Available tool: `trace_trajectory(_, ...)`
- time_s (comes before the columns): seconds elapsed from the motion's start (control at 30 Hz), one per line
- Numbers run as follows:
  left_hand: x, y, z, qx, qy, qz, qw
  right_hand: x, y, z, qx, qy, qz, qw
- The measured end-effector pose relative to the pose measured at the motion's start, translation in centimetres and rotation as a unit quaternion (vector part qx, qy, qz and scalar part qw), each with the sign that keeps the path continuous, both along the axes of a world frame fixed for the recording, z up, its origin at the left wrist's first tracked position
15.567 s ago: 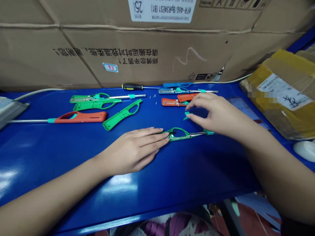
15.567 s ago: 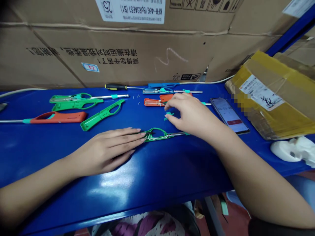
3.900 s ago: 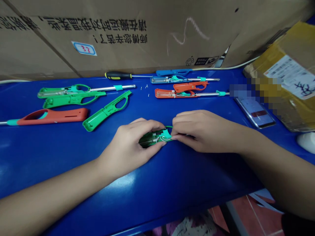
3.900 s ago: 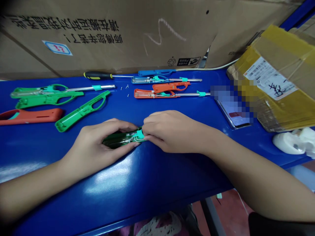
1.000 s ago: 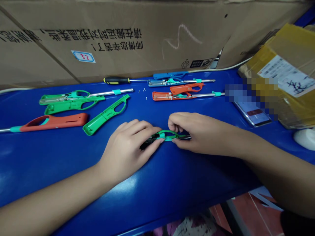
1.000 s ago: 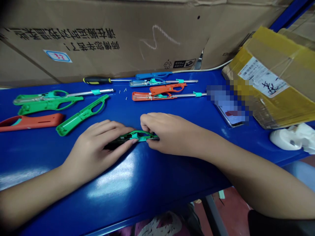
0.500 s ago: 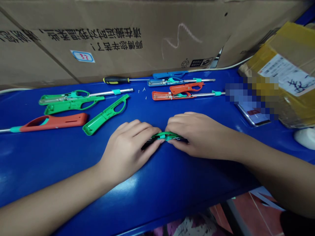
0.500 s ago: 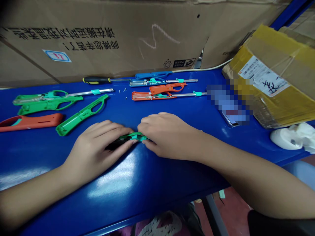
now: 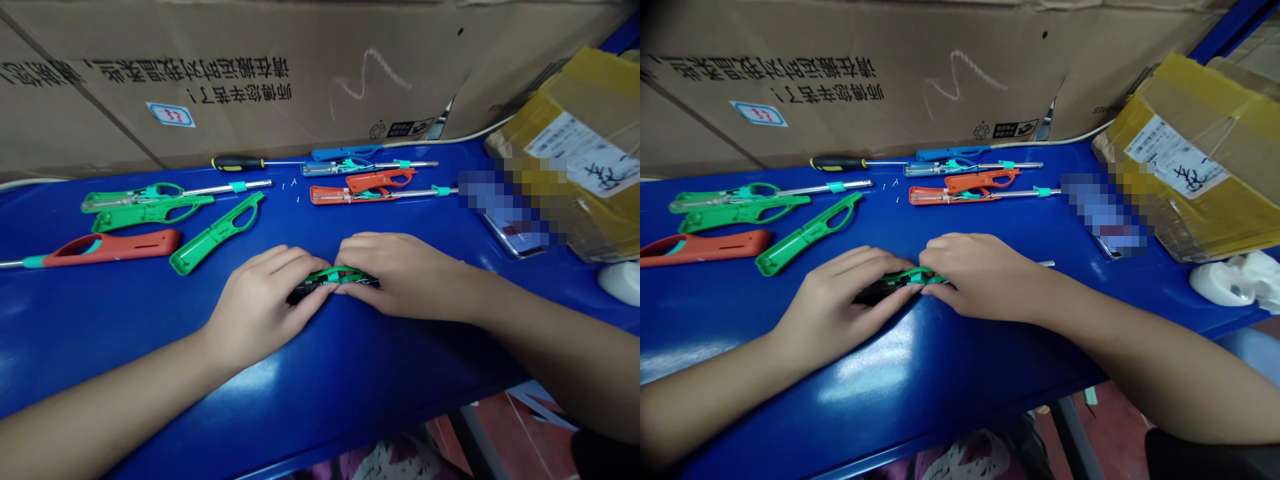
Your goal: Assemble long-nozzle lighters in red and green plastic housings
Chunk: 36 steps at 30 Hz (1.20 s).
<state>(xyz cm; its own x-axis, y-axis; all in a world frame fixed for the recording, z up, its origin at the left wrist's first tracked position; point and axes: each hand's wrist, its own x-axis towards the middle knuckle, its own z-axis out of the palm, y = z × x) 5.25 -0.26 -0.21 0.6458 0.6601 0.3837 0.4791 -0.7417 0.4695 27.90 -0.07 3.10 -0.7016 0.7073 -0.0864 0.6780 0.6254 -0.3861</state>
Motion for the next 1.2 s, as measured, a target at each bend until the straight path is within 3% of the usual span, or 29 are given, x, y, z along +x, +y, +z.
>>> trace_trajectory(0.67,0.1,0.6,-0.1,-0.053,-0.044,0.032,0.997,0.3,0.6,-0.4,-0.007,0.060,-0.060,0.996)
trace_trajectory(0.8,0.1,0.8,-0.3,-0.047,-0.018,0.054,0.997,0.7,1.0,-0.7,-0.004,0.067,-0.076,0.995)
trace_trajectory(0.93,0.0,0.9,-0.3,-0.051,0.018,0.082,0.995,1.2,1.5,-0.7,0.028,0.069,-0.079,0.994)
trace_trajectory(1.2,0.0,0.9,-0.4,-0.066,-0.001,0.085,0.994,0.4,1.4,-1.3,0.099,0.132,-0.070,0.984)
